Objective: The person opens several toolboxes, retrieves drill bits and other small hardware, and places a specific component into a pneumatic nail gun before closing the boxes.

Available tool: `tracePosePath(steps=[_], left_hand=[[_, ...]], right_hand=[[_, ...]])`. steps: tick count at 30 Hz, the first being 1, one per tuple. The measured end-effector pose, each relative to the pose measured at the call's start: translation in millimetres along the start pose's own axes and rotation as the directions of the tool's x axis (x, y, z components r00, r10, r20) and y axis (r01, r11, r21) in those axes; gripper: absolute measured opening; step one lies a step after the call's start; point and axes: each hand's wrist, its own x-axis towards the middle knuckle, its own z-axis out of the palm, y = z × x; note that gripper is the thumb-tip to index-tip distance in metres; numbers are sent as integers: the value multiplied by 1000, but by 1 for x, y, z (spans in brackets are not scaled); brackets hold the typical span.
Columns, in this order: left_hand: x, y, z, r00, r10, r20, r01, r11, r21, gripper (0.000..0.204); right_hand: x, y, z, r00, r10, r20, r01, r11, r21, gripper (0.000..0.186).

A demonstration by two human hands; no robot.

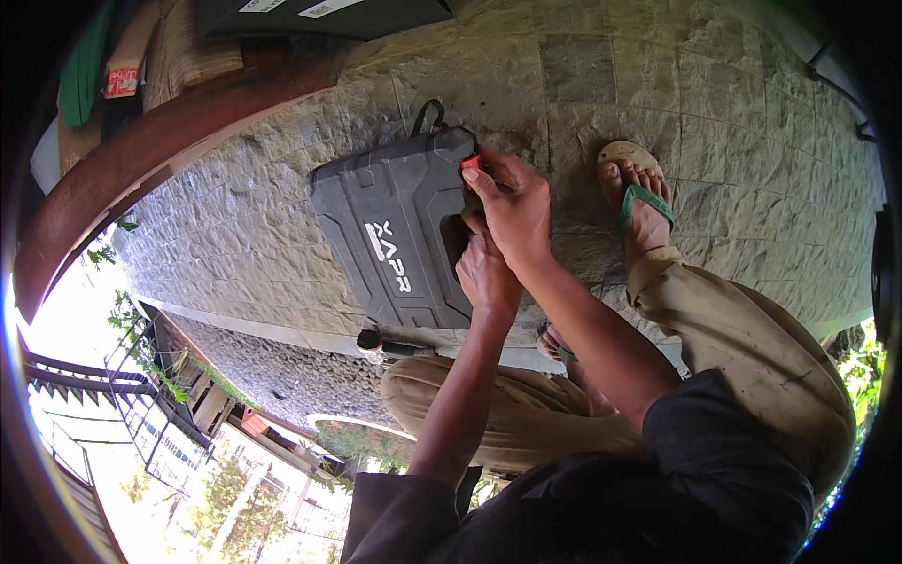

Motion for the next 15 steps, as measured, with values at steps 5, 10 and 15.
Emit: tracePosePath(steps=[5,10,15], left_hand=[[3,6,-6,999,-37,4,37,999,-19,54],[3,-5,3,999,6,53,-8,999,38,36],[2,-6,5,998,-10,55,7,998,64,29]], right_hand=[[9,1,-1,993,-119,-16,107,935,-339,48],[3,12,8,895,-441,-61,317,727,-609,34],[-9,8,7,841,-540,-31,406,667,-625,22]])
